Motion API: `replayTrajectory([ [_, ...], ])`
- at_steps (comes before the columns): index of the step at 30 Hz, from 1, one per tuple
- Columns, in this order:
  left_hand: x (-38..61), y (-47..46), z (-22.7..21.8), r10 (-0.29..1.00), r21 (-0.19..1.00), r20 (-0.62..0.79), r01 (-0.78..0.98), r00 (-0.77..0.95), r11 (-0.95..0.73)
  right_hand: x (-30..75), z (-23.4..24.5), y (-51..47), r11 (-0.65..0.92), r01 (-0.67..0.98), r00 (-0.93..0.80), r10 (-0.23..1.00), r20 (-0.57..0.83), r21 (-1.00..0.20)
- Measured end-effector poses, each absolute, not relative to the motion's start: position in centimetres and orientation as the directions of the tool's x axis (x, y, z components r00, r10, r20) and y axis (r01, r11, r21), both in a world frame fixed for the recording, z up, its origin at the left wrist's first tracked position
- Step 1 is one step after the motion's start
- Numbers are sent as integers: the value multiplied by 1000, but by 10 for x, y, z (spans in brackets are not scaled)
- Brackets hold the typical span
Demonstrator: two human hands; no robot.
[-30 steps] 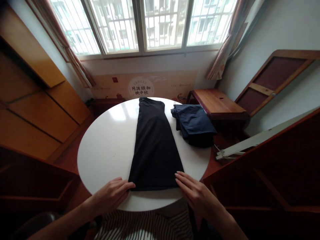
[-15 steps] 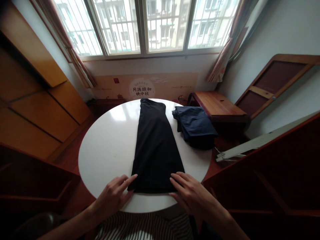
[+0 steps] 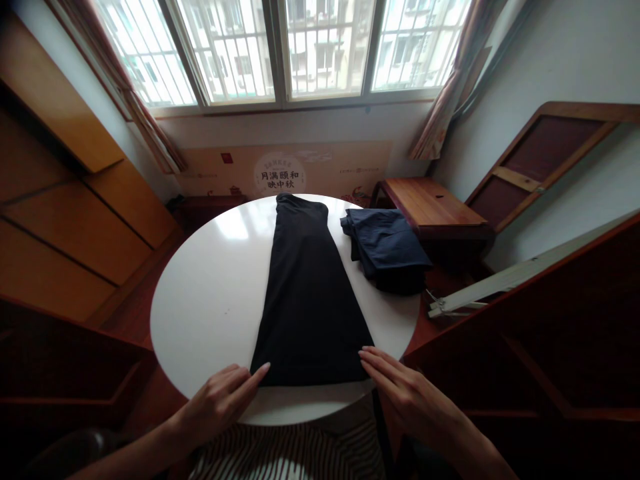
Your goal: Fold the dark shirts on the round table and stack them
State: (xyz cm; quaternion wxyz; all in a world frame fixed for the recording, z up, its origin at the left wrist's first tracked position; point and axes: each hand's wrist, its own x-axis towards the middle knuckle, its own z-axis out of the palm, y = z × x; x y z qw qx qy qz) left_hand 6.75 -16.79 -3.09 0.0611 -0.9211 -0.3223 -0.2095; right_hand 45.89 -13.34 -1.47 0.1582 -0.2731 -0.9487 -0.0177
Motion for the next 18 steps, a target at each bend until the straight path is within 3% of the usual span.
replayTrajectory([
  [5, 67, -172, -23, 537, 7, 280, 558, 795, -830, 459, 0, -136, 863, 504, -806, 489, 335, -48],
  [10, 60, -144, 9, 586, 203, 237, 551, 775, -810, 440, 26, -119, 820, 517, -745, 573, 341, -247],
  [15, 49, -8, 37, 706, 170, 387, 707, 593, -686, 383, 38, -21, 839, 399, -779, 523, 346, -370],
  [18, 56, 97, 38, 707, 144, 349, 710, 616, -690, 328, 40, 56, 837, 426, -791, 528, 308, -343],
])
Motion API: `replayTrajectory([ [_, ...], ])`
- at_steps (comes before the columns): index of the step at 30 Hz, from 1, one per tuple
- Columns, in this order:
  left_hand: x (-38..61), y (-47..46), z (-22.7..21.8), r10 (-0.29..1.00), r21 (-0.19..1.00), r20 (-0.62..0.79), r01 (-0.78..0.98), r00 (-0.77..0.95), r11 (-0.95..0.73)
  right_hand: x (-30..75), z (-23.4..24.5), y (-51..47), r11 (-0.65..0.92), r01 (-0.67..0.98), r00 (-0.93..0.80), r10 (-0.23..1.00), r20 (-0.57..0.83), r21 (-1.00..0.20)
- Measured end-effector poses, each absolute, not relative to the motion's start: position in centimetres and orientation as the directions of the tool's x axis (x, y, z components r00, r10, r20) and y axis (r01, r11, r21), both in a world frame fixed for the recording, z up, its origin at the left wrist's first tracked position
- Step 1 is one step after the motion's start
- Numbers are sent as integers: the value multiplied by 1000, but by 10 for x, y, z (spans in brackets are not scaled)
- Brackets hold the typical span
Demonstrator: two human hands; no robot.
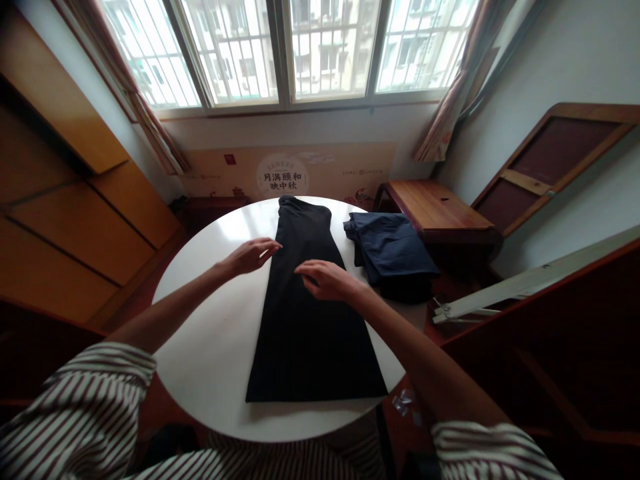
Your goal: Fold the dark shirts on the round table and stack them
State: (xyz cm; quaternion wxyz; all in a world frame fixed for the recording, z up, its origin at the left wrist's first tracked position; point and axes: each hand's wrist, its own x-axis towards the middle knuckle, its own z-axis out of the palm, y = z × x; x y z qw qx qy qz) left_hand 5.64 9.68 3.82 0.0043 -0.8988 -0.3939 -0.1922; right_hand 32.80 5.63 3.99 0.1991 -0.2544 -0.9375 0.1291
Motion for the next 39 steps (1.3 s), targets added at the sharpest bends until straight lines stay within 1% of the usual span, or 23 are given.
replayTrajectory([
  [2, 64, 152, 32, 730, 91, 187, 728, 658, -680, 295, 37, 94, 839, 462, -821, 528, 219, -288],
  [4, 68, 187, 22, 757, 30, -4, 757, 654, -653, 272, 27, 112, 848, 467, -849, 509, 140, -250],
  [5, 67, 198, 16, 759, 2, -74, 761, 647, -649, 265, 20, 113, 850, 470, -856, 505, 112, -238],
  [7, 60, 209, 5, 744, -37, -140, 747, 653, -663, 261, 5, 100, 850, 473, -861, 502, 84, -231],
  [9, 50, 213, -3, 725, -59, -130, 724, 677, -687, 265, -6, 73, 864, 439, -884, 464, 54, -246],
  [13, 44, 218, -7, 723, -67, -82, 720, 687, -691, 280, -10, 0, 899, 250, -954, 291, 65, -360],
  [17, 73, 230, -9, 816, 3, 40, 817, 577, -577, 286, 2, -60, 892, 120, -976, 187, 114, -437],
  [19, 92, 238, -14, 847, 36, 89, 848, 524, -528, 283, 8, -68, 894, 2, -984, 80, 157, -447],
  [20, 100, 242, -18, 853, 40, 98, 855, 512, -517, 279, 11, -64, 890, -72, -983, 12, 181, -450],
  [21, 107, 245, -21, 859, 42, 92, 860, 503, -508, 276, 13, -54, 884, -119, -979, -29, 201, -452],
  [22, 111, 248, -25, 869, 49, 78, 869, 489, -493, 273, 16, -38, 884, -120, -977, -24, 213, -452],
  [23, 114, 251, -29, 880, 57, 60, 879, 470, -474, 270, 18, -17, 891, -66, -975, 39, 220, -449],
  [25, 115, 253, -34, 898, 69, 22, 895, 440, -440, 268, 17, 34, 884, 220, -919, 330, 217, -412],
  [26, 115, 254, -35, 902, 69, 6, 900, 432, -431, 268, 15, 60, 842, 384, -840, 489, 234, -379],
  [27, 113, 254, -36, 903, 66, -1, 901, 430, -429, 269, 11, 82, 797, 502, -783, 583, 215, -335],
  [28, 112, 254, -36, 901, 59, -2, 900, 434, -433, 271, 5, 100, 755, 586, -745, 645, 171, -293],
  [29, 112, 255, -36, 899, 54, -1, 898, 438, -437, 273, -1, 112, 729, 635, -725, 677, 128, -257],
  [31, 111, 255, -36, 897, 50, 4, 895, 443, -443, 279, -12, 114, 728, 653, -734, 676, 60, -209],
  [33, 111, 255, -36, 895, 54, 10, 894, 445, -445, 285, -19, 92, 761, 612, -772, 634, 44, -216],
  [35, 111, 255, -37, 895, 59, 8, 893, 446, -446, 294, -20, 54, 795, 544, -818, 574, 38, -269],
  [39, 110, 254, -36, 893, 65, 3, 891, 450, -450, 313, -7, -30, 796, 405, -890, 456, 5, -449],
])
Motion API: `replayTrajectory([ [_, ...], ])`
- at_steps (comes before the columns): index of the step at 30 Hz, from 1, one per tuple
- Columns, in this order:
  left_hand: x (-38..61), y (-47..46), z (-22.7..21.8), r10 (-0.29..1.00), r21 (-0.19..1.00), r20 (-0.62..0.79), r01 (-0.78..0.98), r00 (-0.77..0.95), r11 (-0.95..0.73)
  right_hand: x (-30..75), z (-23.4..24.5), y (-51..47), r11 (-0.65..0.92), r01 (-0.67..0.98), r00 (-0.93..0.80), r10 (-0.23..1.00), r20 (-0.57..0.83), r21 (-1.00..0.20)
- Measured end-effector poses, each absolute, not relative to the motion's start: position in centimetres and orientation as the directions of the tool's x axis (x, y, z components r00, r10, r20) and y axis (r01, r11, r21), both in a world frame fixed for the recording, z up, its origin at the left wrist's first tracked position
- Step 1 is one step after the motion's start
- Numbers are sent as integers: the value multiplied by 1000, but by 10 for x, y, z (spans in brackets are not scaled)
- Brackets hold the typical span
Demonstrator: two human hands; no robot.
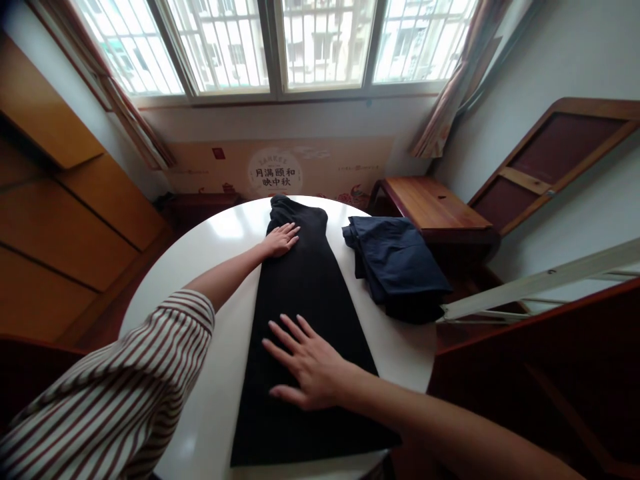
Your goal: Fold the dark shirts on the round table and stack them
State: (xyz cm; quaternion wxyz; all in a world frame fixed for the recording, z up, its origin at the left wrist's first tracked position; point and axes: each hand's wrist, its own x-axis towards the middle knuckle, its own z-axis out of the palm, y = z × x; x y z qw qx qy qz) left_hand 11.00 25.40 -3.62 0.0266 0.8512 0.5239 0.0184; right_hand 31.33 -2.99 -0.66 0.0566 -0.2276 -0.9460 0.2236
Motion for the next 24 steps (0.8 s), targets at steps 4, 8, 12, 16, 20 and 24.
replayTrajectory([
  [4, 114, 251, -26, 899, 41, -20, 899, 437, -436, 326, 11, -83, 736, 318, -926, 375, -31, -598],
  [8, 123, 227, -8, 866, -2, 71, 868, 495, -496, 347, 21, -97, 744, 270, -941, 340, -3, -612],
  [12, 108, 145, 3, 631, 66, 217, 634, 745, -771, 402, 14, -102, 747, 497, -796, 595, 111, -443],
  [16, 64, 21, 7, 354, 256, 188, 302, 916, -918, 452, -10, -123, 663, 661, -652, 739, 167, -352],
  [20, 37, -79, 7, 379, 286, 122, 334, 917, -898, 456, -34, -144, 670, 697, -653, 740, 160, -255],
  [24, 32, -127, -1, 396, 145, 147, 376, 907, -915, 448, -50, -150, 716, 688, -678, 693, 244, -121],
])
